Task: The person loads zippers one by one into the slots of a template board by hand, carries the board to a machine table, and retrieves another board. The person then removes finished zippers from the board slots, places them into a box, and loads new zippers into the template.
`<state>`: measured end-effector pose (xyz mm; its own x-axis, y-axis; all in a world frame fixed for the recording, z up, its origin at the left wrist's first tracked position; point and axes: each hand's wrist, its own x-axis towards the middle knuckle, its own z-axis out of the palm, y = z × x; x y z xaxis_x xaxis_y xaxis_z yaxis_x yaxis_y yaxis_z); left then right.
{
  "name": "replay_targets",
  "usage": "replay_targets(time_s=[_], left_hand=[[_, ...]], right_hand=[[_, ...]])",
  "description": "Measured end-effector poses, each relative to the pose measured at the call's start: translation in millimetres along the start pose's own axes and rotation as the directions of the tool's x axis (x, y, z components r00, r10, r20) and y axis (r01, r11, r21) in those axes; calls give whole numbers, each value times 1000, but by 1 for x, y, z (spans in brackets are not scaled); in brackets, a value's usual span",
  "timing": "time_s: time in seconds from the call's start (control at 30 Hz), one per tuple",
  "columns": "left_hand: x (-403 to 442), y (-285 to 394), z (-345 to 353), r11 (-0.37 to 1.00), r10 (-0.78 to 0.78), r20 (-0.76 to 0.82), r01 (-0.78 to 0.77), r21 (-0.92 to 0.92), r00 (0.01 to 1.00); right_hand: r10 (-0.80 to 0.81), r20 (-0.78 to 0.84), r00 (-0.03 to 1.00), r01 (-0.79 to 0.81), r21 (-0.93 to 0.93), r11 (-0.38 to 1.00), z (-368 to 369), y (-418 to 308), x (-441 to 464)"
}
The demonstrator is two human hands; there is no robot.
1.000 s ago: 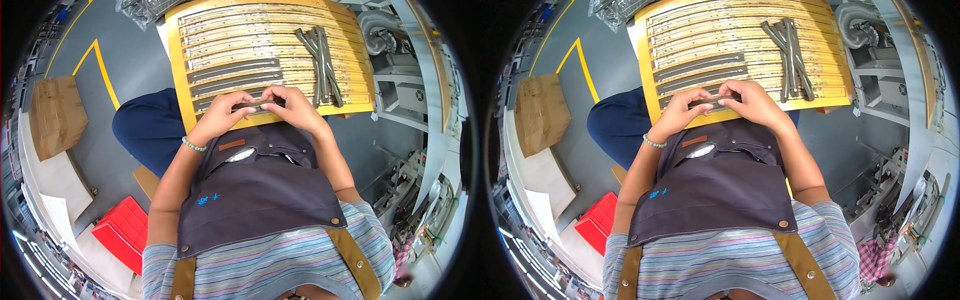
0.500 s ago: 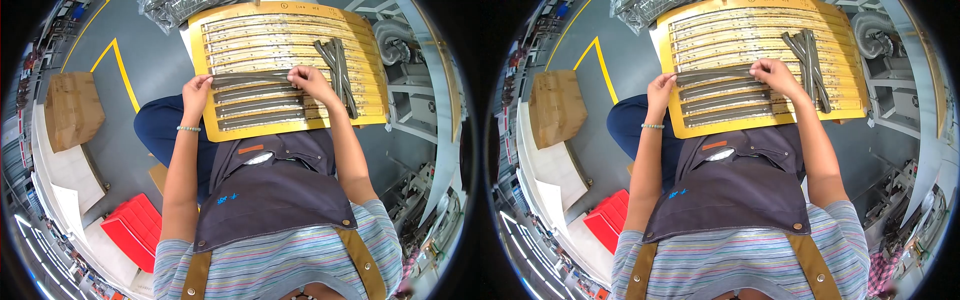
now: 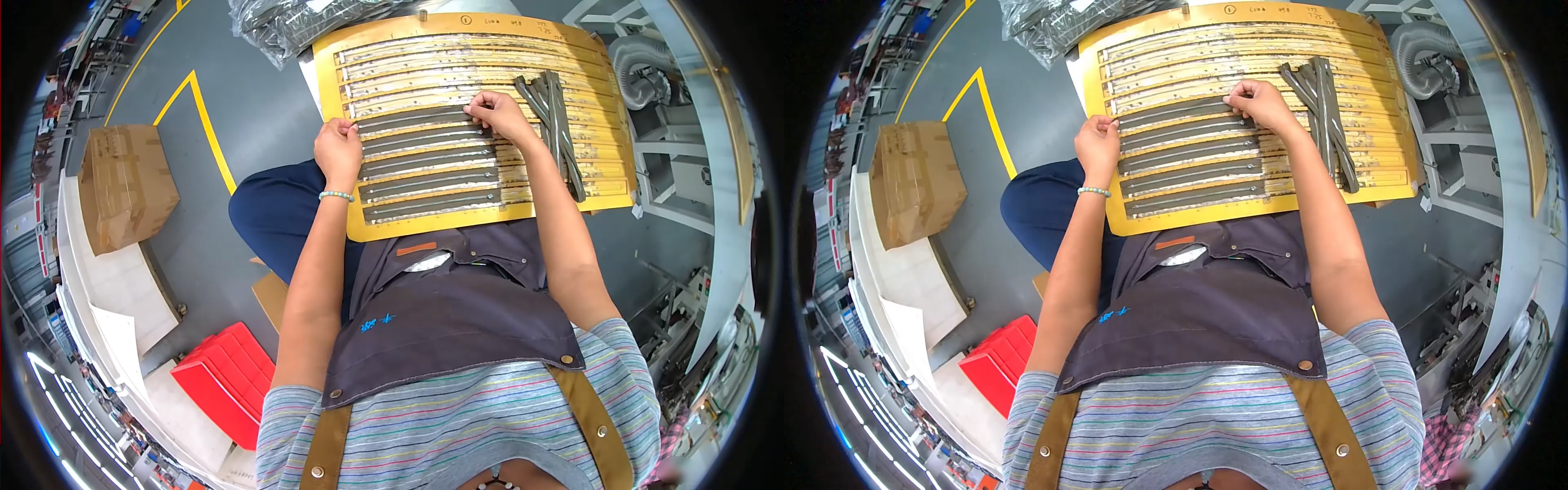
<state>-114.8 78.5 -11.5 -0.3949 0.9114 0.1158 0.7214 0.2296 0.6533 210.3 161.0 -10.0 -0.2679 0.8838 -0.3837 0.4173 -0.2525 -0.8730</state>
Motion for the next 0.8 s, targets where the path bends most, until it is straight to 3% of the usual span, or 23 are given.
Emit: replay_targets(time_s=[0.1,0.3,0.4,0.5,0.57,0.8], left_hand=[[1,2,1,999,-37,25,36,15,999],[0,3,0,999,35,-38,-34,35,999],[2,9,-7,995,-94,125,91,29,988],[-4,8,-2,985,90,-83,-76,155,993],[-5,8,5,984,32,-73,-19,180,997],[-3,-9,20,971,-23,42,12,239,999]], right_hand=[[-11,-9,1000,11,-4,1000,1,1,0],[-52,-54,997,52,-7,999,8,3,0],[-46,-65,997,44,-34,998,8,1,0],[-63,-90,994,56,-74,996,9,4,2],[-85,-111,990,71,-124,990,11,4,1],[-294,-315,903,199,-300,933,24,8,-5]])
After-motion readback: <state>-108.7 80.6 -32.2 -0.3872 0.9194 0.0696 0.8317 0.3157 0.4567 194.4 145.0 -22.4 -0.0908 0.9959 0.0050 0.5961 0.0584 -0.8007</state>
